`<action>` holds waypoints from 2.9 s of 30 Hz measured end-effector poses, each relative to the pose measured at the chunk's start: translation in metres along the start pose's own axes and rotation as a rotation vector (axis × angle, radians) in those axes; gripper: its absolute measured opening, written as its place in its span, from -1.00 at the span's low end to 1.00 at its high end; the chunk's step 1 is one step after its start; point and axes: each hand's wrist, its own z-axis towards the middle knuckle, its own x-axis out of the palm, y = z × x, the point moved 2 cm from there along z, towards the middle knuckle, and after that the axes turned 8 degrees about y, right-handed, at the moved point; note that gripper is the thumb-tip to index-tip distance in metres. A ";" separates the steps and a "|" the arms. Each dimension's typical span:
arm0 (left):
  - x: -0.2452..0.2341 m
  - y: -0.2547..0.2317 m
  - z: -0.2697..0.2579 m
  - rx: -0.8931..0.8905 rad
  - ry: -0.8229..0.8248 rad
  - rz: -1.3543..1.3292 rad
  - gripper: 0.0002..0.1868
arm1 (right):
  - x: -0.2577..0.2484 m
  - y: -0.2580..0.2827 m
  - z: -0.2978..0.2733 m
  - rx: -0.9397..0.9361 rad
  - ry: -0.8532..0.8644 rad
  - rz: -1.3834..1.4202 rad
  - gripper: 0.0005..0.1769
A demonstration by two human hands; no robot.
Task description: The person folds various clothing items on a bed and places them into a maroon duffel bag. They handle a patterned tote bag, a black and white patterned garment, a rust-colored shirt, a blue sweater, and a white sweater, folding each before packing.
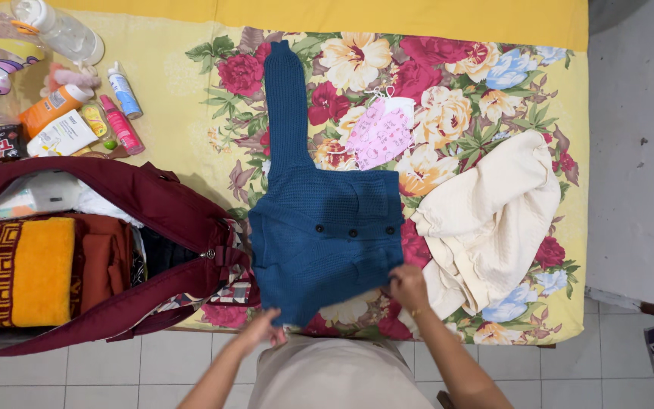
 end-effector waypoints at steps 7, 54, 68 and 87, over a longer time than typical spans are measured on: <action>-0.040 -0.115 0.033 0.032 -0.205 -0.174 -0.34 | -0.029 0.013 0.099 0.201 -0.050 -0.098 -0.74; -0.050 -0.115 0.023 0.740 -0.898 0.612 -0.65 | 0.052 0.110 0.131 0.092 0.470 0.484 -0.57; 0.020 -0.147 -0.032 0.667 -0.883 1.078 -0.40 | 0.020 -0.034 0.059 0.805 -0.062 0.825 -0.51; -0.040 -0.114 0.048 0.010 -0.879 1.080 -0.64 | -0.024 -0.060 0.092 0.579 -0.035 0.161 -0.63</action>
